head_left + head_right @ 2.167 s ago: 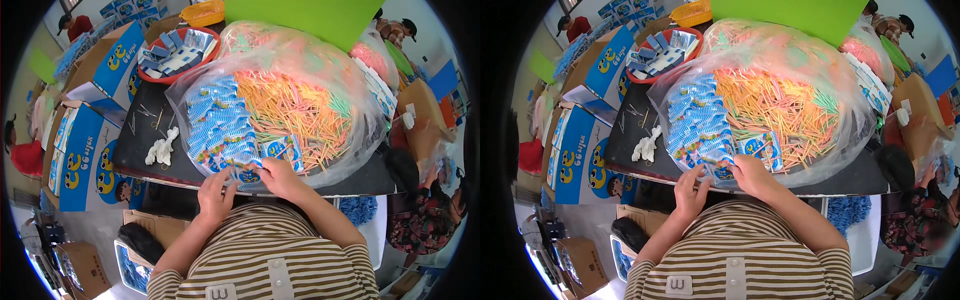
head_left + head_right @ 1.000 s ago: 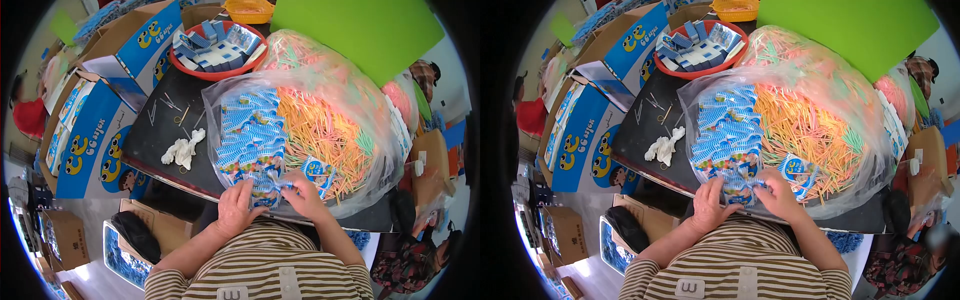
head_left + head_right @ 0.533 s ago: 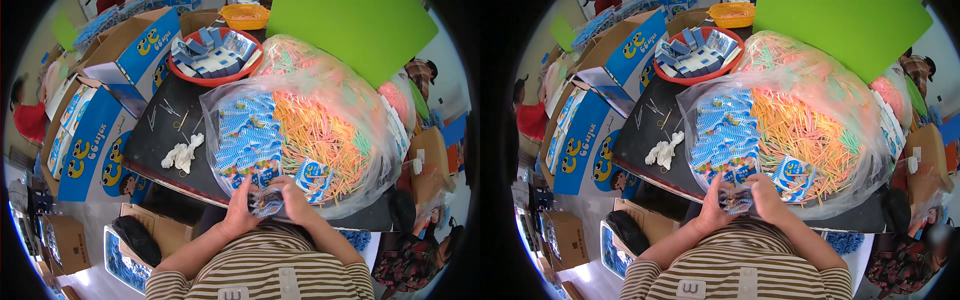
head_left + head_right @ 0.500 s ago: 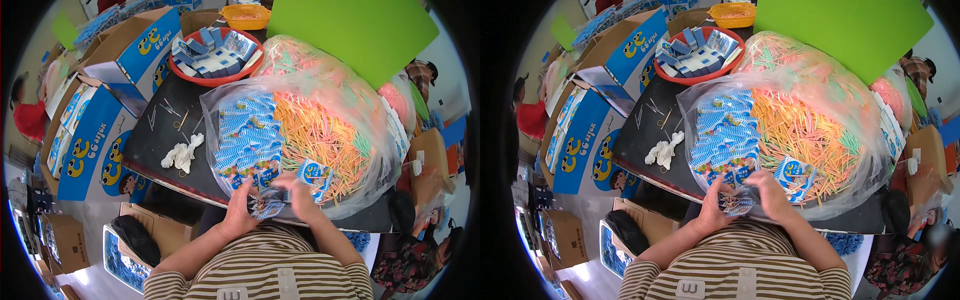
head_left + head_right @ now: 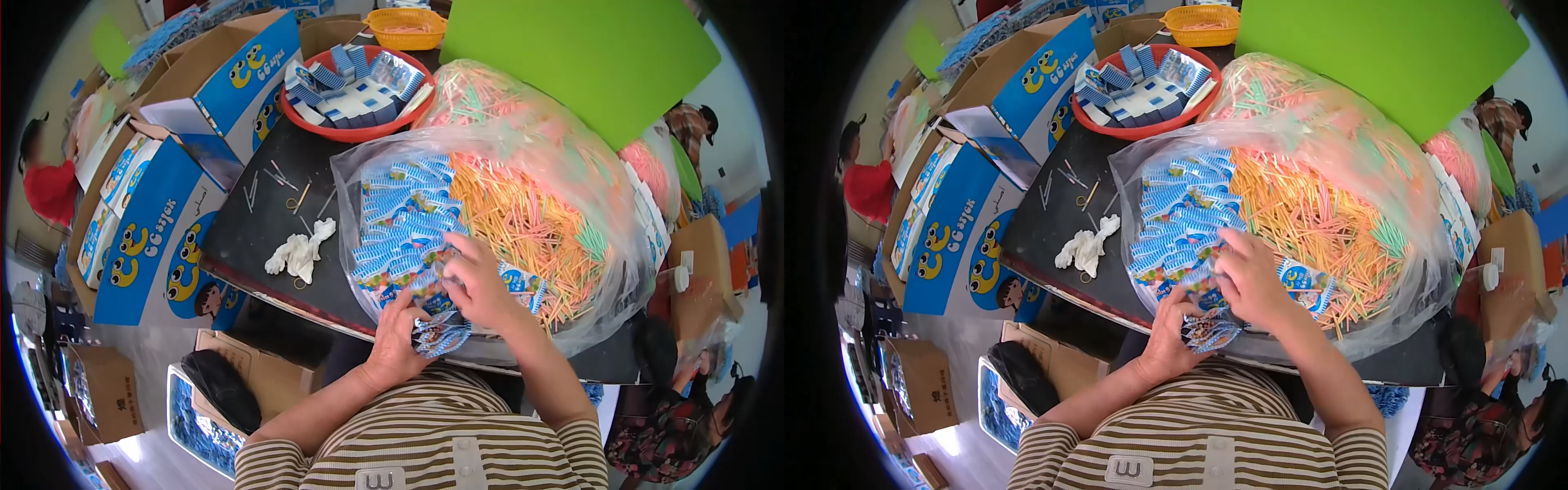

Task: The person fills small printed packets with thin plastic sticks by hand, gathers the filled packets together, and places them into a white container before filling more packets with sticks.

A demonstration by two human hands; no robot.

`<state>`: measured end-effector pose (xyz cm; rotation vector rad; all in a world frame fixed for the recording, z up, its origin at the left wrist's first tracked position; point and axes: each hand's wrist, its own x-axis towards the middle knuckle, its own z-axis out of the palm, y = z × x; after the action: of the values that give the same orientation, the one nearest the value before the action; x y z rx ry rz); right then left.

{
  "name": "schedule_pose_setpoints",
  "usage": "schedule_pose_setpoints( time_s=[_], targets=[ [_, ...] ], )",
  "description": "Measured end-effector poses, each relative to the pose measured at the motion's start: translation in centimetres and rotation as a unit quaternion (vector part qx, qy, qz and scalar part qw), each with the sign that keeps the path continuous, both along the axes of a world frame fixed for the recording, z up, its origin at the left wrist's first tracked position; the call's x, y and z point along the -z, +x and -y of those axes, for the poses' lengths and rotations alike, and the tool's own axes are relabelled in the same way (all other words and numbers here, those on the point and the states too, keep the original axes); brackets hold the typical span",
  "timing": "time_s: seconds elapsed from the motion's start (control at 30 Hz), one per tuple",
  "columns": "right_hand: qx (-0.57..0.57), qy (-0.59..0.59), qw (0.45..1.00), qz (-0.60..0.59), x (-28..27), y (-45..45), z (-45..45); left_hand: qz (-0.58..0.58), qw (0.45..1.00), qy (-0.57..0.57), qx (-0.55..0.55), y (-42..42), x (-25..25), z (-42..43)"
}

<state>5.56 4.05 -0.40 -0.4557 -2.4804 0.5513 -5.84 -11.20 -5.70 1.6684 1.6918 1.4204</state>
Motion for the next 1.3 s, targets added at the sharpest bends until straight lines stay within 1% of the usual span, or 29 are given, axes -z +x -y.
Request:
schedule_pose_setpoints(
  time_s=[0.03,0.1,0.13,0.23,0.27,0.3,0.33,0.37,0.43,0.47,0.53,0.57,0.6,0.63,0.67,0.7,0.8,0.83,0.87,0.9,0.93,0.97,1.07,1.1,1.13,1.17,1.23,1.27,1.3],
  targets=[
    [0.003,-0.001,1.000,-0.002,0.1,-0.2,-0.5,-0.007,1.000,-0.010,0.003,0.0,0.0,0.1],
    [0.037,0.032,0.995,0.090,0.4,-0.4,-1.4,-0.024,1.000,-0.004,-0.002,-0.1,-0.3,0.0],
    [0.052,0.041,0.993,0.100,0.3,-0.2,-1.4,-0.036,0.999,0.003,-0.010,-0.2,-0.5,-0.2],
    [0.023,0.057,0.995,0.080,-0.7,0.8,0.0,-0.034,0.999,0.003,-0.003,-0.3,-0.4,-0.2],
    [0.016,0.038,0.998,0.040,-0.8,1.3,0.8,-0.031,1.000,0.002,-0.005,-0.4,-0.4,-0.1],
    [-0.019,-0.080,0.997,-0.001,-0.6,2.0,1.3,-0.011,1.000,0.015,0.009,-0.4,-0.3,-0.2],
    [-0.052,-0.197,0.978,-0.043,-0.3,2.9,1.9,0.008,0.999,0.027,0.026,-0.4,-0.4,-0.3],
    [-0.073,-0.287,0.949,-0.108,1.8,3.9,2.5,-0.027,0.998,0.058,0.007,-0.3,-0.5,-0.3],
    [-0.019,-0.446,0.869,-0.216,2.6,3.5,4.6,-0.015,0.997,0.063,0.031,-0.2,-0.3,-0.2],
    [-0.009,-0.546,0.804,-0.234,2.3,3.5,5.0,-0.029,0.998,0.040,0.033,0.0,-0.5,-0.1],
    [0.058,-0.561,0.799,-0.208,2.8,2.9,5.0,-0.026,1.000,0.001,0.011,0.4,-0.4,0.3],
    [0.092,-0.603,0.777,-0.155,2.3,2.8,5.3,-0.031,0.999,-0.004,0.010,0.4,0.8,0.2],
    [0.079,-0.520,0.839,-0.140,2.1,2.6,5.6,-0.033,0.999,-0.002,0.010,0.4,0.5,0.1],
    [0.063,-0.433,0.891,-0.122,1.8,2.3,5.9,-0.029,0.999,0.030,0.010,0.3,0.0,-0.1],
    [0.033,-0.469,0.874,-0.126,0.8,2.7,6.4,-0.024,0.998,0.062,0.008,0.3,-0.3,-0.1],
    [0.030,-0.468,0.874,-0.125,0.3,2.9,6.6,-0.023,0.997,0.078,0.016,0.3,-0.2,0.1],
    [-0.100,-0.429,0.887,-0.136,-0.1,3.8,6.6,0.008,0.997,0.064,0.042,0.6,2.0,0.2],
    [-0.063,-0.408,0.902,-0.123,0.9,4.0,6.2,0.027,0.999,0.015,0.014,0.8,0.2,0.4],
    [-0.026,-0.385,0.916,-0.111,1.9,4.2,5.7,0.025,0.999,0.018,0.016,0.8,-0.5,0.5],
    [-0.010,-0.428,0.894,-0.133,1.9,4.2,5.6,-0.013,0.999,-0.022,0.037,0.5,-0.9,0.5],
    [-0.009,-0.428,0.894,-0.134,1.7,4.3,5.6,-0.047,0.995,-0.066,0.058,0.4,-1.0,0.7],
    [-0.020,-0.441,0.888,-0.126,1.3,4.4,5.7,-0.010,0.994,-0.039,0.103,0.1,-1.0,0.5],
    [-0.045,-0.448,0.881,-0.141,2.3,4.0,5.5,0.016,0.993,-0.013,0.115,-0.2,-0.2,0.7],
    [-0.009,-0.490,0.857,-0.156,3.3,3.5,5.7,0.039,0.988,-0.007,0.146,-0.4,-0.3,0.5],
    [0.025,-0.530,0.830,-0.169,3.9,3.3,5.8,0.039,0.989,-0.007,0.146,-0.3,-0.3,0.5],
    [-0.001,-0.548,0.824,-0.142,4.1,3.5,5.9,0.025,0.989,-0.019,0.143,-0.3,-0.3,0.5],
    [0.000,-0.599,0.785,-0.156,3.0,2.8,7.0,0.024,0.987,-0.046,0.155,-0.1,-0.1,0.2],
    [0.012,-0.584,0.797,-0.152,3.0,2.6,7.2,0.020,0.984,-0.006,0.178,-0.2,-0.3,0.0],
    [-0.008,-0.495,0.856,-0.150,2.1,2.3,7.4,0.015,0.979,0.034,0.200,-0.3,-1.2,-0.2]
  ],
)
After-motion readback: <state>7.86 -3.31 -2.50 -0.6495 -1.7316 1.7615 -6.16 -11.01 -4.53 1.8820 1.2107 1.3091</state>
